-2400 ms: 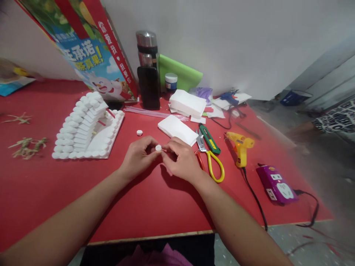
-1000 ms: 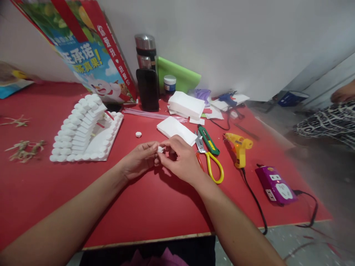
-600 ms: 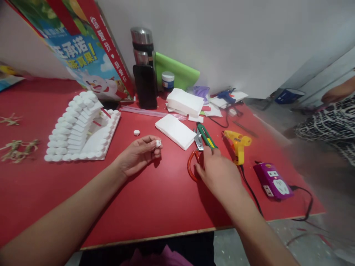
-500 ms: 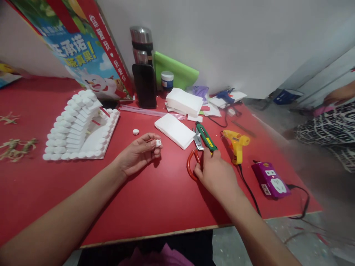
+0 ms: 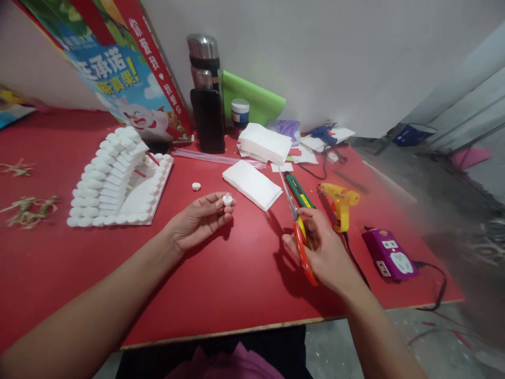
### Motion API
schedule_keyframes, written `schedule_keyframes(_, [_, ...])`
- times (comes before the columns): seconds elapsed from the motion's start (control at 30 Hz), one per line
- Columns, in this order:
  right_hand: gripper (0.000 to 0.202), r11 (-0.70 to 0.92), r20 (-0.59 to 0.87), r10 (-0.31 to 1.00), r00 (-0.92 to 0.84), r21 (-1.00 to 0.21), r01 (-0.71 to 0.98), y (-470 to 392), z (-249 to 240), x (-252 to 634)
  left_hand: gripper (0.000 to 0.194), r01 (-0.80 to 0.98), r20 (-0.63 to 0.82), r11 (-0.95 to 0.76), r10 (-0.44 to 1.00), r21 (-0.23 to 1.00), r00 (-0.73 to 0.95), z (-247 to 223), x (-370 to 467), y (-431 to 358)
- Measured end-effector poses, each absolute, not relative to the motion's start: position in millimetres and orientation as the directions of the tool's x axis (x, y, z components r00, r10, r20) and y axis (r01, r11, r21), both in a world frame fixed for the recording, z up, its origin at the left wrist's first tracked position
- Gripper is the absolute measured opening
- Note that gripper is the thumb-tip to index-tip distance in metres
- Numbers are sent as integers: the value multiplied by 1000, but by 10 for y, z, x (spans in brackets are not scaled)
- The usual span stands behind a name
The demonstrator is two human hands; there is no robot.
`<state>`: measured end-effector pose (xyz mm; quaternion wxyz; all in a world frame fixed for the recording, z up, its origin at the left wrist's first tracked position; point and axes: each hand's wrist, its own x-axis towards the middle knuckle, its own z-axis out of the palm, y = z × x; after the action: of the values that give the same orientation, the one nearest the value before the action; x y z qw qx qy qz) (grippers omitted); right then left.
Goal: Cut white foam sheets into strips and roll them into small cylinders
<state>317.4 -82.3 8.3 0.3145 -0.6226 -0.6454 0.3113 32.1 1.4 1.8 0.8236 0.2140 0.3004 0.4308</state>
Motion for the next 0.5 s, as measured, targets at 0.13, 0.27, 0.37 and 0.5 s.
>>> schedule_keyframes(0.13, [65,120,113,992,-55,-718,686,-872,203,2878,17,-579,-295,499,861,645,414,22,378,-23])
schedule_keyframes(0.27, [72,235,160,972,-173,-598,766,-820,270,2615,26,-600,-230,393,915,697,332,10,442,-59])
schedule_keyframes(0.37, [79,262,137,965,-223,-559,787,-781,236,2516,30,-600,-182,318,943,734,278,14,468,-79])
schedule_keyframes(0.5, [82,242,128,970,-206,-547,801,-765,193,2466,31,-584,-154,274,957,764,248,39,471,-100])
